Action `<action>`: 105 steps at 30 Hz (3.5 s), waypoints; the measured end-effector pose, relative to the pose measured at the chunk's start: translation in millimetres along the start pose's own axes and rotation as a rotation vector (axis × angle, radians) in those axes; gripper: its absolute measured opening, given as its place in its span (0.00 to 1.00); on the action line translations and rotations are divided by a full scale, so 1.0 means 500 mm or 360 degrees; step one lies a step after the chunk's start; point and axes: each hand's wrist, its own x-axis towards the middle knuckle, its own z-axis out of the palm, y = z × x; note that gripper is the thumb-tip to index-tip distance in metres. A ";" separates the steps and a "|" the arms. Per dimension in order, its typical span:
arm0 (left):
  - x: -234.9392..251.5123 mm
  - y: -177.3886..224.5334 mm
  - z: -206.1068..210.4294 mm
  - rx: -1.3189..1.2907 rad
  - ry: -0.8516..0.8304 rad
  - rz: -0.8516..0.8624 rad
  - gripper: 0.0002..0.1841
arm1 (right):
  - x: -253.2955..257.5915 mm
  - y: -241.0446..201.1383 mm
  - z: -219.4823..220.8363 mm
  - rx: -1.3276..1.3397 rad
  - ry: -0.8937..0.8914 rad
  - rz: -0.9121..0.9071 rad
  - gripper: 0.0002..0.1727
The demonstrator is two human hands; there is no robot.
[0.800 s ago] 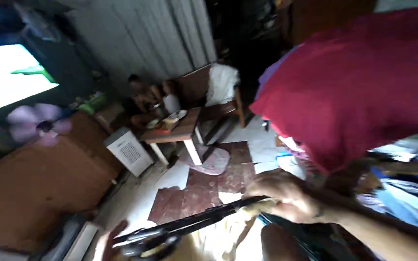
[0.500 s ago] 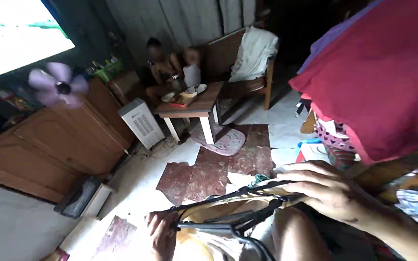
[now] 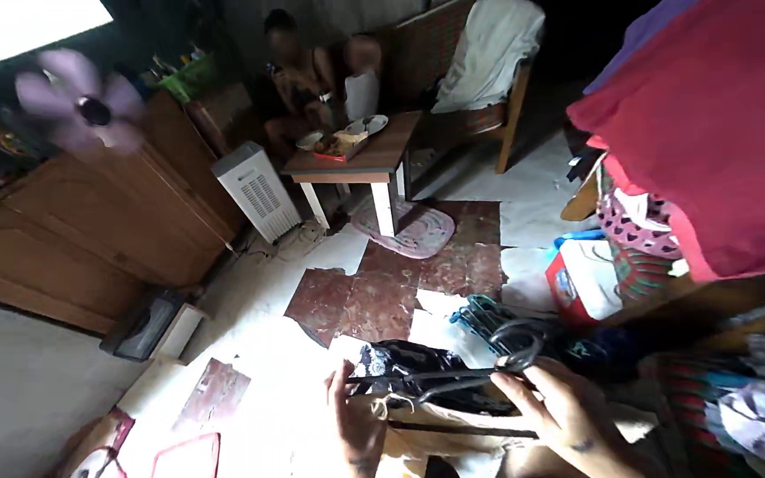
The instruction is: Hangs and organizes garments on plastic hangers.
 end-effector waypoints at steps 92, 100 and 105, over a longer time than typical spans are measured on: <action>0.078 -0.017 -0.098 -0.1338 -0.0590 -0.1495 0.11 | -0.021 0.106 0.034 0.0482 -0.0579 0.0260 0.25; 0.042 0.063 -0.104 -0.0978 -0.0393 -0.1345 0.08 | -0.030 0.101 0.040 0.0337 -0.0507 0.0301 0.28; 0.035 0.047 -0.106 -0.0869 -0.0144 -0.1544 0.13 | -0.020 0.123 0.035 0.0641 -0.0452 0.0293 0.21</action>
